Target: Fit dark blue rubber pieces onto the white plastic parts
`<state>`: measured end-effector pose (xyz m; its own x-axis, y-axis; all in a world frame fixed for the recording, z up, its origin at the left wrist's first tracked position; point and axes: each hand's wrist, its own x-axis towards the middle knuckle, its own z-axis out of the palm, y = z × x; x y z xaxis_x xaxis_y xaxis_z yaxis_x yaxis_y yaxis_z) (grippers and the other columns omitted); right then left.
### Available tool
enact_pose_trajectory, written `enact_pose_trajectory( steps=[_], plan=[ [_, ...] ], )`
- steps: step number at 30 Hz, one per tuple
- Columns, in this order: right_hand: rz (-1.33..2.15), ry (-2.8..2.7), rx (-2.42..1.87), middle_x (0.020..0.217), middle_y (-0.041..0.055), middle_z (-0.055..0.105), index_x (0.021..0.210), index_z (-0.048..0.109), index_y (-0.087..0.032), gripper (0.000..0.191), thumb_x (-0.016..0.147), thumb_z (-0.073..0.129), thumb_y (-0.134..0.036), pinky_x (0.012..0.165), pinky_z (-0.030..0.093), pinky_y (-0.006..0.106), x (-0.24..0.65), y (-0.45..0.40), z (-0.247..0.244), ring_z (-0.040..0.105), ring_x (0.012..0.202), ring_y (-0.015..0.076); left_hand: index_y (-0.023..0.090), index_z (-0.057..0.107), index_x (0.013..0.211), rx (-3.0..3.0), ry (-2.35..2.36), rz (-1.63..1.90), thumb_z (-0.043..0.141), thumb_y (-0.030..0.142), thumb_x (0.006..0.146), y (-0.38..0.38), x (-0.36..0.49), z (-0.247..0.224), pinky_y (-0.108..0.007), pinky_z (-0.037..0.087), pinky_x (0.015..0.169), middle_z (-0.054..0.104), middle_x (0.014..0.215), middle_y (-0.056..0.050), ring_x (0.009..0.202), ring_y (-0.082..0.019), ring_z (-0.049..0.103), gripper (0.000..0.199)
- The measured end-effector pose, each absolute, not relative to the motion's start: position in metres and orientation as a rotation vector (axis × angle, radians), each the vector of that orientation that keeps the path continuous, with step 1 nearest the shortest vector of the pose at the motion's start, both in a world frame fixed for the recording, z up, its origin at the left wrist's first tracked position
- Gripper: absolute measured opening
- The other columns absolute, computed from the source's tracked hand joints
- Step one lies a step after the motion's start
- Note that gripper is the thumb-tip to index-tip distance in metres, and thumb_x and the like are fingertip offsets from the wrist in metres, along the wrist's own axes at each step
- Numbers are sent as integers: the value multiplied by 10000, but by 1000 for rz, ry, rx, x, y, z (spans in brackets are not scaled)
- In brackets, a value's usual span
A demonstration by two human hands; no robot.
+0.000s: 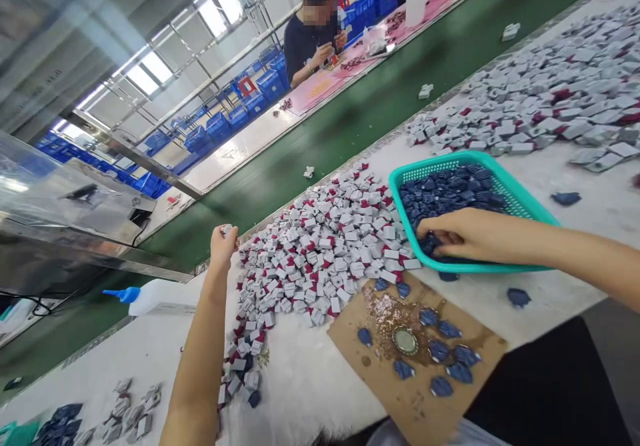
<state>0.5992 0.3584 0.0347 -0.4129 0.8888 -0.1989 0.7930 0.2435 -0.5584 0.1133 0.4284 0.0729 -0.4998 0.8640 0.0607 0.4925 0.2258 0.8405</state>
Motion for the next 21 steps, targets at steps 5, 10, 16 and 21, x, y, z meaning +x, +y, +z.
enact_pose_trajectory(
  steps=[5, 10, 16, 21],
  plan=[
    [918, -2363, -1621, 657, 8, 606, 837, 623, -189, 43, 814, 599, -161, 581, 331, 268, 598, 359, 48, 514, 549, 144, 188, 465, 800, 1002, 1643, 1252, 738, 445, 708, 353, 162, 106, -135, 248, 393, 417, 692, 66, 500, -38, 375, 386],
    [842, -2129, -1681, 779, 0, 598, 1108, 581, -141, 326, 923, 489, -394, 704, 356, 283, 595, 333, 73, 546, 711, 90, 178, 568, 832, 817, 1369, 1182, 666, 485, 622, 274, 226, 108, -124, 253, 346, 474, 744, 14, 552, -67, 409, 384],
    [1521, -1528, -1352, 791, 32, 631, 944, 669, -212, 516, 723, 694, -678, 631, 474, 272, 574, 264, 98, 579, 685, 114, 177, 657, 918, 546, 1235, 1171, 882, 407, 576, 214, 281, 83, -125, 452, 448, 609, 917, -20, 763, -117, 618, 469],
    [1948, -1035, -1128, 799, 27, 598, 764, 641, -209, 350, 680, 831, -490, 511, 488, 192, 542, 224, 91, 605, 631, 102, 178, 691, 911, 414, 1190, 1183, 935, 435, 516, 199, 296, 68, -132, 476, 472, 646, 910, -19, 790, -139, 671, 530]
  ],
)
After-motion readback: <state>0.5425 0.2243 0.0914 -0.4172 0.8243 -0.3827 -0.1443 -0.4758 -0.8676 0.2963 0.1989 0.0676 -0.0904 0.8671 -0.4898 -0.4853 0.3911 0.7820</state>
